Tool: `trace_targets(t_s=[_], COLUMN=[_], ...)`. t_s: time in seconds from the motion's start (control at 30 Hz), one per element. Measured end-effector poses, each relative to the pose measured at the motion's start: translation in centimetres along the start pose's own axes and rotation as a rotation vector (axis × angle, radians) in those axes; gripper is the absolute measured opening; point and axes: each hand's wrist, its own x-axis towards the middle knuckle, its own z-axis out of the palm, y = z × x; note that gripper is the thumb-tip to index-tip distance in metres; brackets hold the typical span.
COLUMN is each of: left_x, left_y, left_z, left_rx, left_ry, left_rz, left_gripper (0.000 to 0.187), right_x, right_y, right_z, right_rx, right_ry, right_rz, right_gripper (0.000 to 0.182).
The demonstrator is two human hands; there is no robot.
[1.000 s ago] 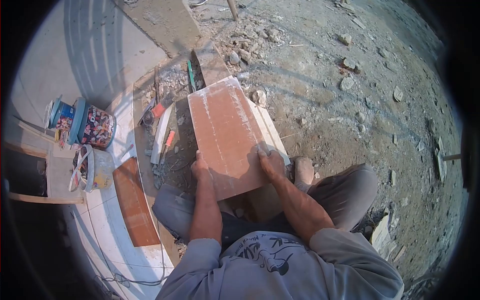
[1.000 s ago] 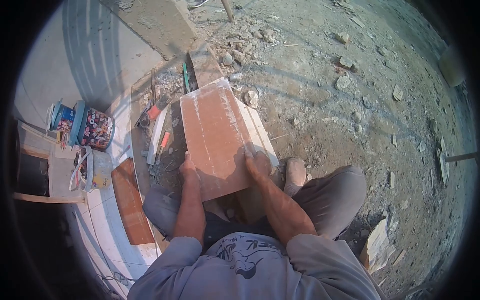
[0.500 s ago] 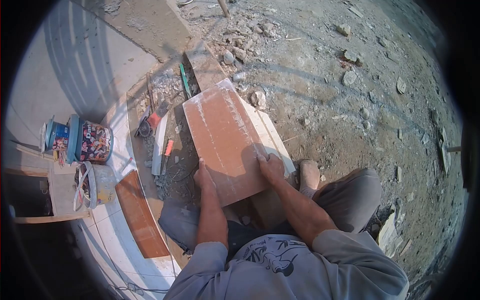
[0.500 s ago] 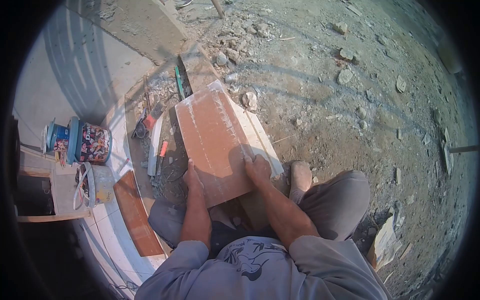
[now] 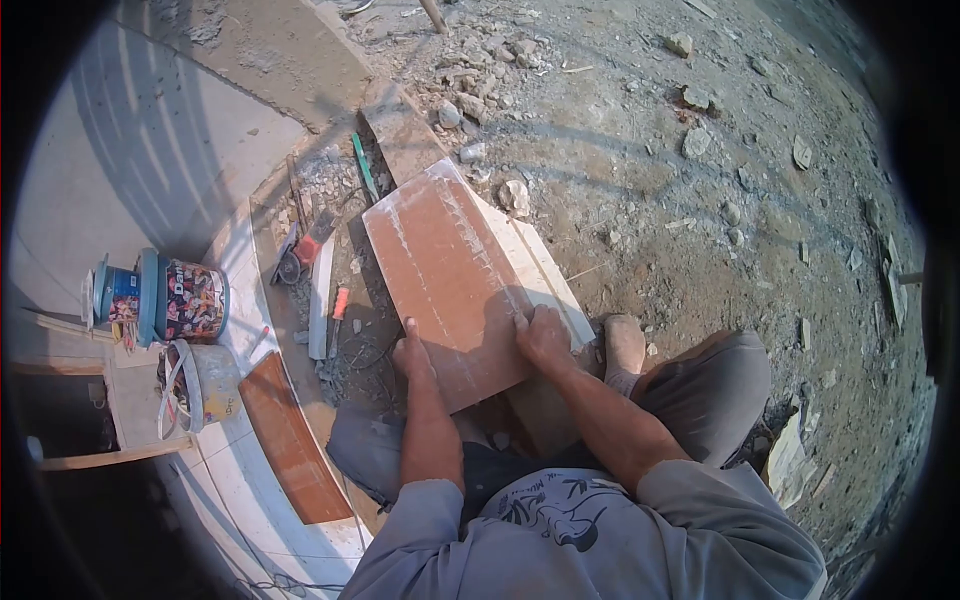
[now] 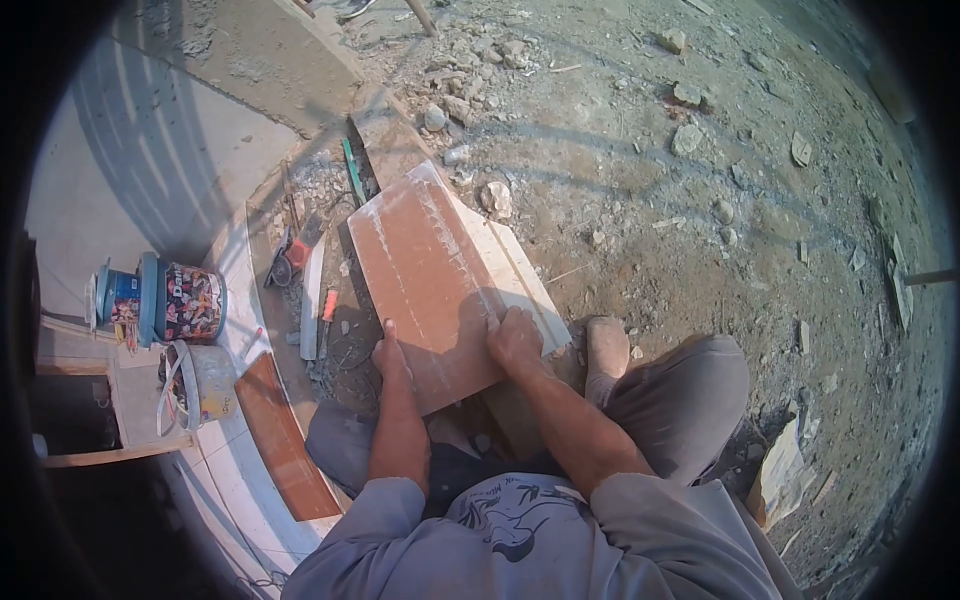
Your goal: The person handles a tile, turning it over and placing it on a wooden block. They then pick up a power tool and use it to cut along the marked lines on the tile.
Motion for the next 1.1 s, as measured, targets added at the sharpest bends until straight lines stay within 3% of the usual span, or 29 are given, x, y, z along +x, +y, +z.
trace_targets(t_s=[0.17, 0.4, 0.47, 0.63, 0.7, 0.8, 0.87, 1.03, 1.1], left_x=[-0.6, -0.3, 0.0, 0.5, 1.4, 2.0, 1.9, 0.6, 0.5], left_y=[0.2, 0.1, -0.6, -0.3, -1.1, -1.1, -1.0, 0.0, -0.1], left_z=[0.4, 0.6, 0.6, 1.0, 1.2, 1.5, 1.4, 0.9, 1.0], left_rx=[-0.091, -0.109, -0.140, -0.143, -0.087, 0.134, 0.139, -0.006, -0.086], left_ry=[-0.040, -0.101, -0.108, -0.112, -0.081, -0.035, -0.026, -0.065, -0.088], left_rz=[-0.027, -0.087, -0.142, -0.259, -0.211, -0.177, -0.174, -0.205, -0.130], left_gripper=[0.063, 0.062, 0.063, 0.067, 0.070, 0.071, 0.072, 0.071, 0.067], right_x=[-1.0, -2.5, -2.8, -3.1, -2.9, -2.6, -2.8, -4.8, -5.0], right_y=[0.0, 1.2, 1.5, 4.9, 5.7, 5.8, 6.1, 5.3, 4.5], right_z=[-1.2, -2.7, -4.4, -2.9, -2.6, -2.0, -1.0, 0.4, 0.1], right_rx=[-0.120, -0.175, -0.266, -0.337, -0.314, -0.074, 0.287, 0.508, 0.544], right_ry=[0.019, -0.069, -0.271, -0.267, -0.296, -0.392, -0.452, -0.411, -0.430], right_rz=[-0.089, 0.049, 0.087, 0.107, 0.100, 0.296, 0.492, 0.483, 0.485], right_gripper=[0.046, 0.040, 0.033, 0.032, 0.034, 0.038, 0.040, 0.041, 0.042])
